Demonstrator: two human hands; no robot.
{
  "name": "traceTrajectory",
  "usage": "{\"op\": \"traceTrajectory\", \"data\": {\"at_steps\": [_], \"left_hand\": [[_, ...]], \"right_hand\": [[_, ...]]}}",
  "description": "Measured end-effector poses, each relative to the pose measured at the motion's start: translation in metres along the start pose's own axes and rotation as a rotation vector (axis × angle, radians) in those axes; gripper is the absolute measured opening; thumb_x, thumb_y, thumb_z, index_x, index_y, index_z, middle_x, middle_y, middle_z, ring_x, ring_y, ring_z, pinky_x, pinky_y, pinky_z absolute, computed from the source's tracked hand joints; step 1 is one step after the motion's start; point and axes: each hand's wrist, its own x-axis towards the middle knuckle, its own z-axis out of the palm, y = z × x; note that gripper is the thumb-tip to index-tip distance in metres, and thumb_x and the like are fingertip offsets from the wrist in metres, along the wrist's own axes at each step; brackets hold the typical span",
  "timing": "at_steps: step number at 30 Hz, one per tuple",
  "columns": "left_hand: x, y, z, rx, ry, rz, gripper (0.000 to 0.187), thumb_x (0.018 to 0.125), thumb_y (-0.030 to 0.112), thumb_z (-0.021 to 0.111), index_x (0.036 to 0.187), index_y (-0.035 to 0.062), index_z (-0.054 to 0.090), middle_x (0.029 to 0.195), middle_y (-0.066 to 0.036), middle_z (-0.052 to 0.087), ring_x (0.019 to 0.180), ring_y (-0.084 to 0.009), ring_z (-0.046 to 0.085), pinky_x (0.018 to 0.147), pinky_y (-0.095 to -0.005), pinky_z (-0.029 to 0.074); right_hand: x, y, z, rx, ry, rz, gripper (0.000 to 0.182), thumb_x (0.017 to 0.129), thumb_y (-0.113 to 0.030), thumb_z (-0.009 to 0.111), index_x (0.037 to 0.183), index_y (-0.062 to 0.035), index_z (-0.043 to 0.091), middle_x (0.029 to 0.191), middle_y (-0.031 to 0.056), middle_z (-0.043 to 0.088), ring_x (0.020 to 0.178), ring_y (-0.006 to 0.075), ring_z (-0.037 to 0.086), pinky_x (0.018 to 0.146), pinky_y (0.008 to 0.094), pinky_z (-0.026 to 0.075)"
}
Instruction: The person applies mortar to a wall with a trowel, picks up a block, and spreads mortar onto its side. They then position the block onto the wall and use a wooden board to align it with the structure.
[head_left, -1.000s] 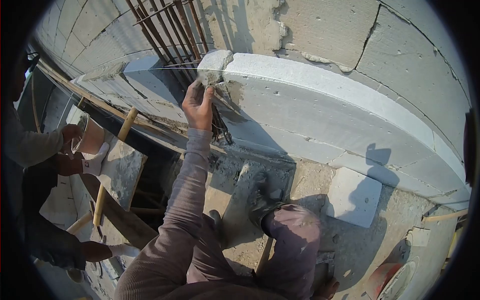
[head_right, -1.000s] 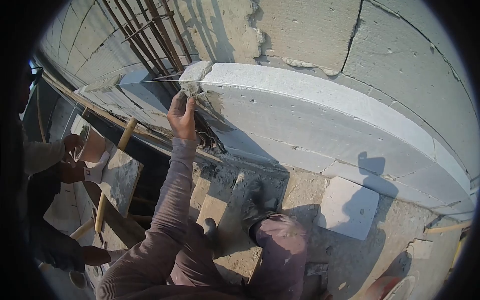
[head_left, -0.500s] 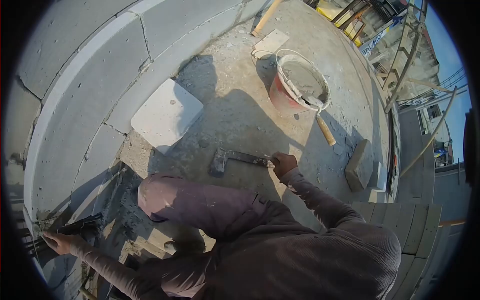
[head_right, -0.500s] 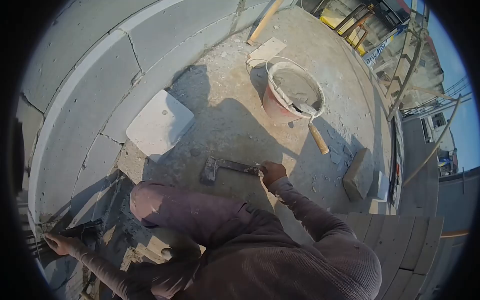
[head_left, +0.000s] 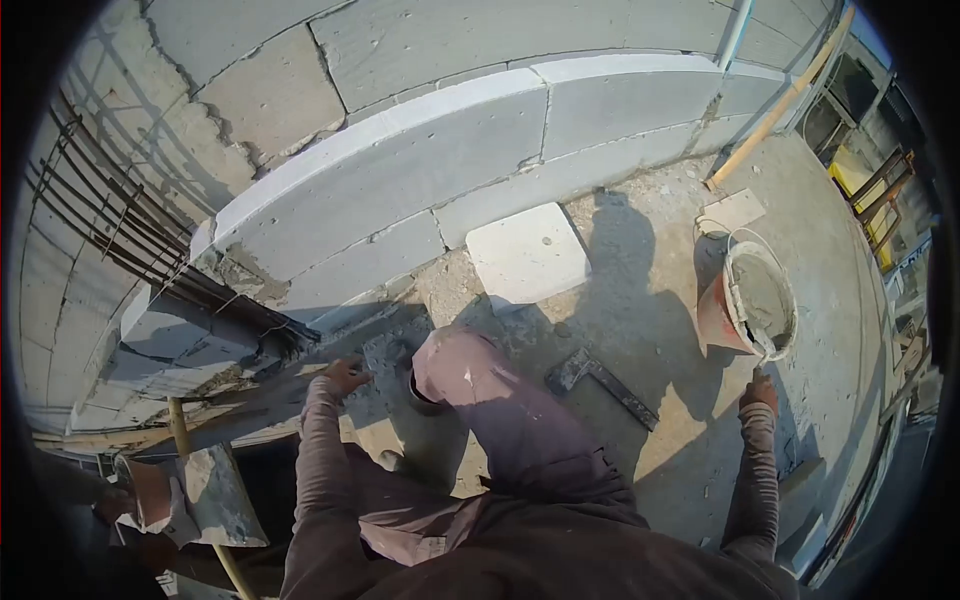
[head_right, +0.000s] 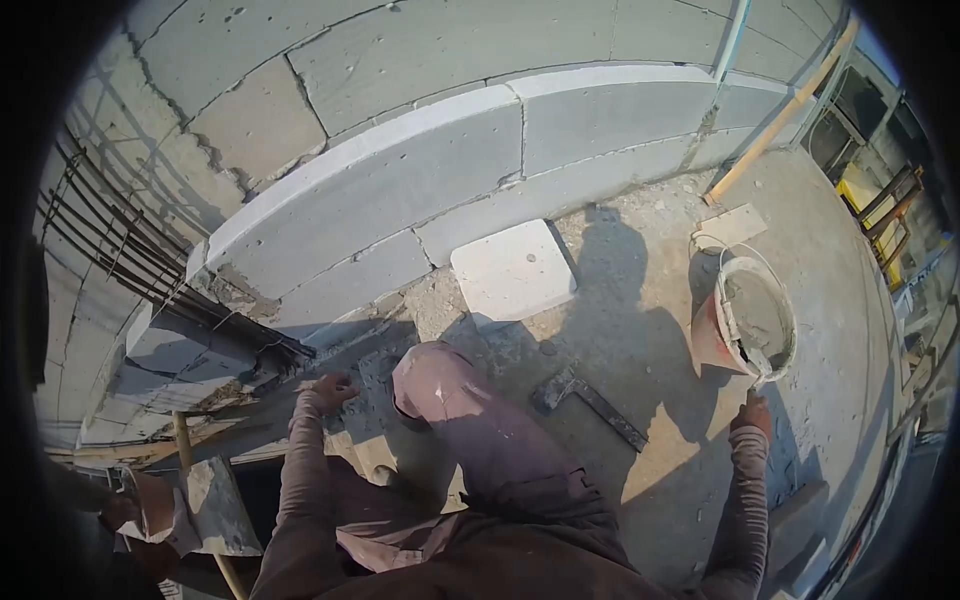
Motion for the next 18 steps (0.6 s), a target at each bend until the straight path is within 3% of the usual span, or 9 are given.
{"op": "traceTrajectory", "data": {"at_steps": [1, 2, 4, 5, 7, 9, 10, 13, 18], "left_hand": [[0.003, -0.001, 0.009, 0.074, -0.195, 0.054, 0.068, 0.089, 0.053, 0.071, 0.133, 0.0020, 0.061, 0.132, -0.018, 0.067, 0.121, -0.0338, 0.064, 0.103, -0.0432, 0.049], [0.004, -0.002, 0.017, 0.062, -0.192, 0.054, 0.068, 0.089, 0.053, 0.071, 0.133, 0.0020, 0.061, 0.132, -0.018, 0.067, 0.121, -0.0338, 0.064, 0.103, -0.0432, 0.049], [0.009, -0.005, 0.024, -0.033, -0.215, 0.045, 0.079, 0.084, 0.057, 0.075, 0.137, 0.0008, 0.059, 0.128, -0.024, 0.066, 0.117, -0.0364, 0.065, 0.101, -0.0436, 0.051], [0.010, -0.007, 0.027, -0.033, -0.214, 0.054, 0.079, 0.084, 0.057, 0.075, 0.137, 0.0008, 0.059, 0.128, -0.024, 0.066, 0.117, -0.0364, 0.065, 0.101, -0.0436, 0.051], [0.010, -0.011, 0.038, -0.083, 0.024, -0.033, 0.078, 0.084, 0.057, 0.075, 0.135, 0.0007, 0.060, 0.130, -0.024, 0.065, 0.118, -0.0355, 0.065, 0.101, -0.0435, 0.051], [0.020, -0.024, 0.037, -0.043, -0.003, -0.014, 0.077, 0.083, 0.056, 0.076, 0.134, 0.0007, 0.061, 0.129, -0.024, 0.065, 0.117, -0.0354, 0.065, 0.101, -0.0437, 0.051], [0.033, -0.030, 0.038, -0.008, -0.017, 0.001, 0.076, 0.083, 0.055, 0.077, 0.133, 0.0007, 0.061, 0.127, -0.024, 0.066, 0.117, -0.0353, 0.065, 0.100, -0.0440, 0.051], [0.072, -0.063, 0.057, -0.056, -0.029, 0.046, 0.068, 0.084, 0.047, 0.079, 0.130, -0.0001, 0.063, 0.123, -0.023, 0.067, 0.115, -0.0347, 0.065, 0.099, -0.0435, 0.052], [0.069, -0.037, 0.056, -0.122, 0.022, 0.128, 0.064, 0.085, 0.044, 0.079, 0.128, -0.0002, 0.064, 0.117, -0.022, 0.070, 0.108, -0.0332, 0.069, 0.095, -0.0424, 0.054]], "right_hand": [[-0.007, 0.003, 0.000, -0.023, 0.043, 0.000, 0.042, 0.097, -0.020, 0.058, 0.138, -0.0085, 0.057, 0.135, 0.0236, 0.059, 0.112, 0.0432, 0.065, 0.091, 0.0492, 0.055], [-0.010, 0.010, 0.005, -0.029, 0.051, -0.005, 0.042, 0.097, -0.020, 0.058, 0.138, -0.0085, 0.057, 0.135, 0.0236, 0.059, 0.112, 0.0432, 0.065, 0.091, 0.0492, 0.055], [-0.014, 0.012, 0.010, -0.004, 0.131, -0.002, 0.048, 0.094, -0.021, 0.062, 0.139, -0.0066, 0.053, 0.114, 0.0216, 0.068, 0.103, 0.0428, 0.068, 0.086, 0.0503, 0.055], [-0.017, 0.014, 0.014, -0.003, 0.137, 0.005, 0.048, 0.094, -0.021, 0.062, 0.139, -0.0066, 0.053, 0.114, 0.0216, 0.068, 0.103, 0.0428, 0.068, 0.086, 0.0503, 0.055], [-0.047, 0.007, 0.009, -0.079, 0.113, 0.084, 0.050, 0.094, -0.026, 0.062, 0.138, -0.0051, 0.053, 0.114, 0.0218, 0.069, 0.102, 0.0427, 0.069, 0.087, 0.0499, 0.056], [-0.056, 0.006, 0.020, -0.010, 0.160, 0.140, 0.052, 0.095, -0.030, 0.062, 0.138, -0.0027, 0.053, 0.111, 0.0234, 0.071, 0.101, 0.0426, 0.069, 0.087, 0.0496, 0.056], [-0.069, -0.009, 0.009, 0.073, 0.165, 0.259, 0.049, 0.094, -0.028, 0.065, 0.136, -0.0074, 0.054, 0.111, 0.0210, 0.072, 0.102, 0.0420, 0.069, 0.089, 0.0500, 0.056], [-0.094, -0.022, -0.017, 0.134, 0.156, 0.186, 0.034, 0.092, -0.025, 0.067, 0.116, -0.0013, 0.064, 0.106, 0.0254, 0.071, 0.101, 0.0452, 0.068, 0.086, 0.0512, 0.056], [-0.124, -0.006, -0.061, 0.074, 0.026, 0.153, 0.035, 0.090, -0.020, 0.067, 0.119, -0.0005, 0.063, 0.106, 0.0260, 0.071, 0.101, 0.0455, 0.069, 0.088, 0.0505, 0.056]]}}
